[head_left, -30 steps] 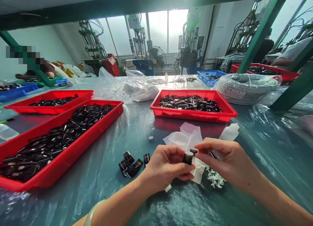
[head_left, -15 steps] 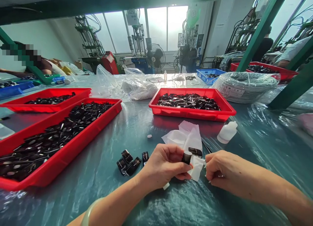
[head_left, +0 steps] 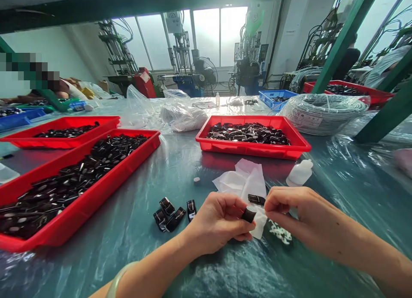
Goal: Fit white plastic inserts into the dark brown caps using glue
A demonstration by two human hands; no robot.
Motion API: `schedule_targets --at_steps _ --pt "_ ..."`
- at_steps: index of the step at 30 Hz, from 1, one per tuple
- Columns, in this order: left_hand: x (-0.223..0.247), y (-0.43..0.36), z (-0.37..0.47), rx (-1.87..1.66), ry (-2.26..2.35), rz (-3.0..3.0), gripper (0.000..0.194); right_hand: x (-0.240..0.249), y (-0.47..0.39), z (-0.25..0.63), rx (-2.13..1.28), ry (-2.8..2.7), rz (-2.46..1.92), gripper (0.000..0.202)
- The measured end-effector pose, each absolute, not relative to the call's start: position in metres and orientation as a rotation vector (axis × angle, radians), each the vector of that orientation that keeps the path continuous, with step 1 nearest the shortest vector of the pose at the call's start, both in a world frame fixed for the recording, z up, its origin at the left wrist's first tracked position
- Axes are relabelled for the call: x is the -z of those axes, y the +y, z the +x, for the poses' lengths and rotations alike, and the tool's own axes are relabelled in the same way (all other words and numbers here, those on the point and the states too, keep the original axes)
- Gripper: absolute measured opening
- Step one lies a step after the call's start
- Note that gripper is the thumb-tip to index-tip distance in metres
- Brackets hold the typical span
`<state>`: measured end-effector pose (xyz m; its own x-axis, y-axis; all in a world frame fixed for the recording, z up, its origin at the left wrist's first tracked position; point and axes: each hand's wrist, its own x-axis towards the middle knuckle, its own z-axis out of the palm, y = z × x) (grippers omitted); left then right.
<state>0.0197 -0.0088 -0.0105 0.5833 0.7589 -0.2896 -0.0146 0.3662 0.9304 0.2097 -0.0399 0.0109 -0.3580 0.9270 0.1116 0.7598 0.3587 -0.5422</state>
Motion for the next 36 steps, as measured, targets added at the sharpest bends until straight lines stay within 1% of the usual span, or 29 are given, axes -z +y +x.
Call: schedule_targets --at_steps 4,9,18,36 --pt "0.013 -0.011 0.021 -0.6 0.802 1.102 0.013 -0.018 -0.041 0.197 -0.634 -1.971 -1.402 0.016" --pt "0.011 -0.013 0.023 -0.597 0.809 1.144 0.01 -0.013 -0.044 0.19 -0.715 -1.956 -1.248 0.017" --pt "0.014 -0.012 0.021 -0.602 0.828 1.177 0.012 -0.011 -0.043 0.187 -0.648 -1.984 -1.185 0.019" --pt "0.012 -0.011 0.02 -0.632 0.821 1.105 0.017 -0.007 -0.043 0.185 -0.518 -2.014 -1.121 0.015"
